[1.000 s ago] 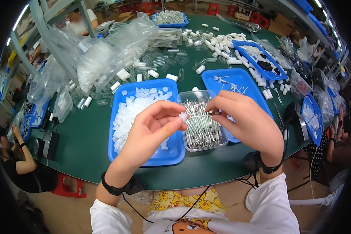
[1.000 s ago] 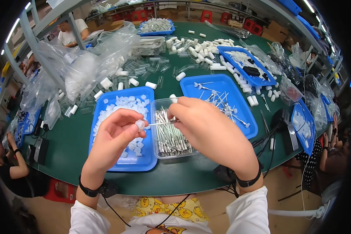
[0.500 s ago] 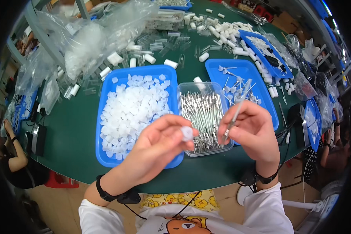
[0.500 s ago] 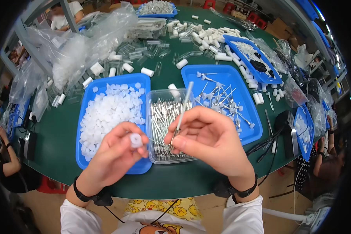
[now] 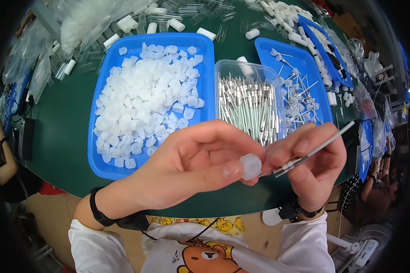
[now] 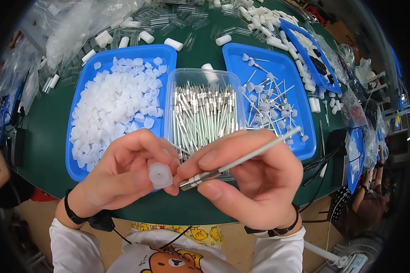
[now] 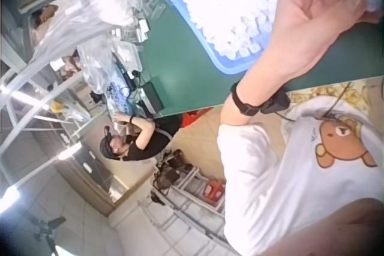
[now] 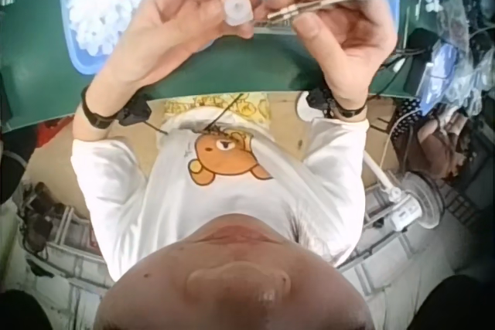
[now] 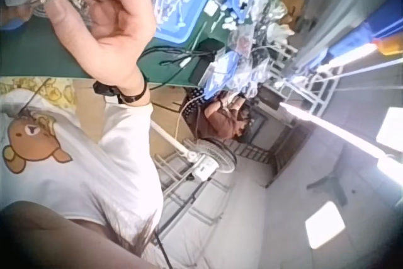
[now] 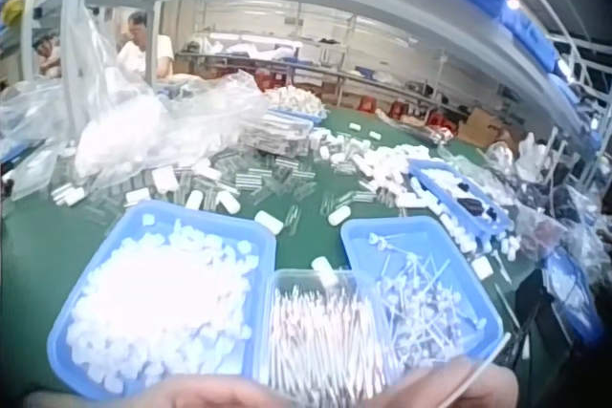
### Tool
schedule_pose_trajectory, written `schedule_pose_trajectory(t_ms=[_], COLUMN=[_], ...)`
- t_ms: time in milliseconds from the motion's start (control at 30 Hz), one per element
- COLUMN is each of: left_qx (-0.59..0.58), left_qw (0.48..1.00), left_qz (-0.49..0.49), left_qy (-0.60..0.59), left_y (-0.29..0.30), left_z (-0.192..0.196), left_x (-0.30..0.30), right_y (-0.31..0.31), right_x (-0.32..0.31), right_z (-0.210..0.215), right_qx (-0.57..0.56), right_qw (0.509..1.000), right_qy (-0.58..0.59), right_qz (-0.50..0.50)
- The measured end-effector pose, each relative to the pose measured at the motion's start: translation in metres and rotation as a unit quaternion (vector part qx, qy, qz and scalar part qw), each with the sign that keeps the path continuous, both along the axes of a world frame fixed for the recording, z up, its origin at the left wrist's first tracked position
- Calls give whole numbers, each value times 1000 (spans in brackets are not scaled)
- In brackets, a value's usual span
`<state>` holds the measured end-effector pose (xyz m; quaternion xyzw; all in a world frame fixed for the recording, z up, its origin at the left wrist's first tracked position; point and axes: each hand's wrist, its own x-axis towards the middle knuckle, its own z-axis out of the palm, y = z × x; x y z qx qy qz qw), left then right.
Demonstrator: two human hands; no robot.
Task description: Assembling small white plastic caps and metal pins onto electronic components at a factory workbench.
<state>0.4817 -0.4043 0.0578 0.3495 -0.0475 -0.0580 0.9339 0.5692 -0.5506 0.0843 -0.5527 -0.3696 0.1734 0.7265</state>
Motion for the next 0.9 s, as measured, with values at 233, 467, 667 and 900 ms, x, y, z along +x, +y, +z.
schedule_pose_trajectory(t_ms=[233, 467, 667, 900], left_qx=[-17, -58, 72, 135], left_qw=[999, 992, 995, 988], left_qz=[-22, -4, 58, 81], left_qy=[22, 109, 33, 8], left_y=[0, 1, 0, 3], left_z=[-3, 0, 4, -1], left_x=[-2, 0, -2, -2], right_y=[2, 7, 7, 6], right_x=[0, 2, 0, 4], right_z=[-3, -8, -12, -26], right_qx=[27, -12, -17, 83], right_qw=[999, 998, 994, 980], right_qy=[-25, 56, 91, 109], right_qz=[-4, 7, 60, 146])
